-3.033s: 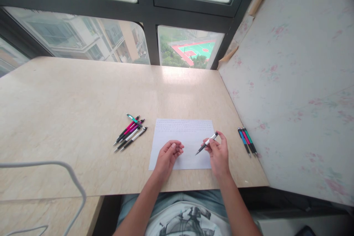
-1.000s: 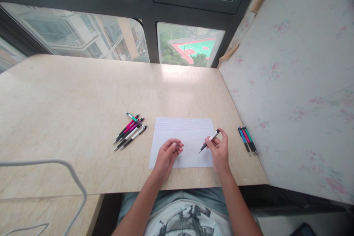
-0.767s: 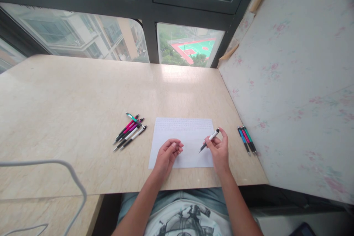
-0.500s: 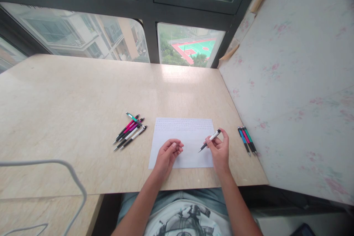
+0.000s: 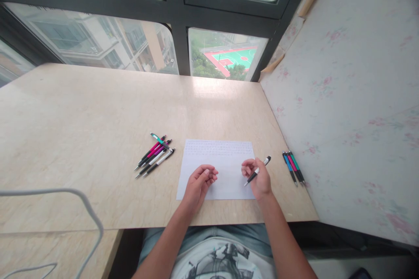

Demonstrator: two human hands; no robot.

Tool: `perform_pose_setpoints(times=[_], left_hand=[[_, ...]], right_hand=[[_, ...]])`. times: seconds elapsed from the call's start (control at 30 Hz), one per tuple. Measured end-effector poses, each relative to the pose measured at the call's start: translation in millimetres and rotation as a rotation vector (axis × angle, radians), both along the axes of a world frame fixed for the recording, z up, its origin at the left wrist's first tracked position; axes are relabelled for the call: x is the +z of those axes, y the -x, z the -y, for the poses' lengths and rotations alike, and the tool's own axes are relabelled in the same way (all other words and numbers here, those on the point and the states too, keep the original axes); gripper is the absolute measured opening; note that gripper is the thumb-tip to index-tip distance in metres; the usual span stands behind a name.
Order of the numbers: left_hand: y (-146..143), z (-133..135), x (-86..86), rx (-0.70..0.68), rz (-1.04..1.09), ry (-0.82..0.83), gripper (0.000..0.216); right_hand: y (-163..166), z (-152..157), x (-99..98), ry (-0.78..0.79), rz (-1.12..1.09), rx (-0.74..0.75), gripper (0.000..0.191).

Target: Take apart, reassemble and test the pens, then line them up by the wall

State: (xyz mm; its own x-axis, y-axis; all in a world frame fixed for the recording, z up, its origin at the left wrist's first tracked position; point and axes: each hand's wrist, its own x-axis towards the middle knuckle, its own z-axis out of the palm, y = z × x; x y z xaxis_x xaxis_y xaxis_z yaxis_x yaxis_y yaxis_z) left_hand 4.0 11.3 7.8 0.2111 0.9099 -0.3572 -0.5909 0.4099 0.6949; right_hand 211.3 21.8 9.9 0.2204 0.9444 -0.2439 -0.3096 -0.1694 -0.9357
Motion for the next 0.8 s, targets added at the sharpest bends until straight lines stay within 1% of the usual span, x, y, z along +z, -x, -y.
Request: perform_pose_setpoints(times=[0.07, 0.1, 0.17, 0.23, 0.33, 0.4, 0.47, 0.57, 0.63, 0.7, 0.8], left_hand=[[0, 0, -0.4, -0.002, -0.001, -0.001, 0.018], [0, 0, -0.4, -0.002, -0.001, -0.002, 0.018], [0, -1, -0.2, -0.004, 0.003, -0.006, 0.018], [0, -1, 0.3, -0.005, 0.004, -0.011, 0.017], [-1, -1, 1.6, 0.005, -0.009, -0.008, 0.018], [-2, 0, 2.4, 0.015, -0.016, -0.004, 0.019], [-2, 0, 3.0, 0.019, -0.018, -0.004, 0.019], [-2, 0, 2.4, 0.015, -0.014, -0.005, 0.018], [-1, -1, 1.0, 0.011, -0.007, -0.004, 0.018], [0, -1, -0.7, 0.007, -0.001, -0.002, 0.018], [0, -2, -2.3, 0.001, -0.001, 0.000, 0.018]], right_hand=[[0, -1, -0.3, 0.011, 0.062, 0.023, 0.065], [0, -2, -0.4, 0.017, 0.092, 0.028, 0.067], [-1, -6, -0.7, 0.008, 0.130, 0.031, 0.064], [-4, -11, -1.5, -0.031, 0.169, 0.050, 0.055], [-7, -22, -5.1, -0.074, 0.333, 0.059, 0.046], [-8, -30, -8.6, -0.079, 0.458, 0.021, 0.046], [-7, -38, -11.5, -0.081, 0.536, -0.007, 0.047], [-4, -45, -14.0, -0.091, 0.647, 0.010, 0.041], [-2, -47, -15.6, -0.110, 0.743, -0.004, 0.040], [0, -48, -18.1, -0.134, 0.825, -0.028, 0.043], [1, -47, -22.6, -0.158, 0.890, -0.040, 0.044]])
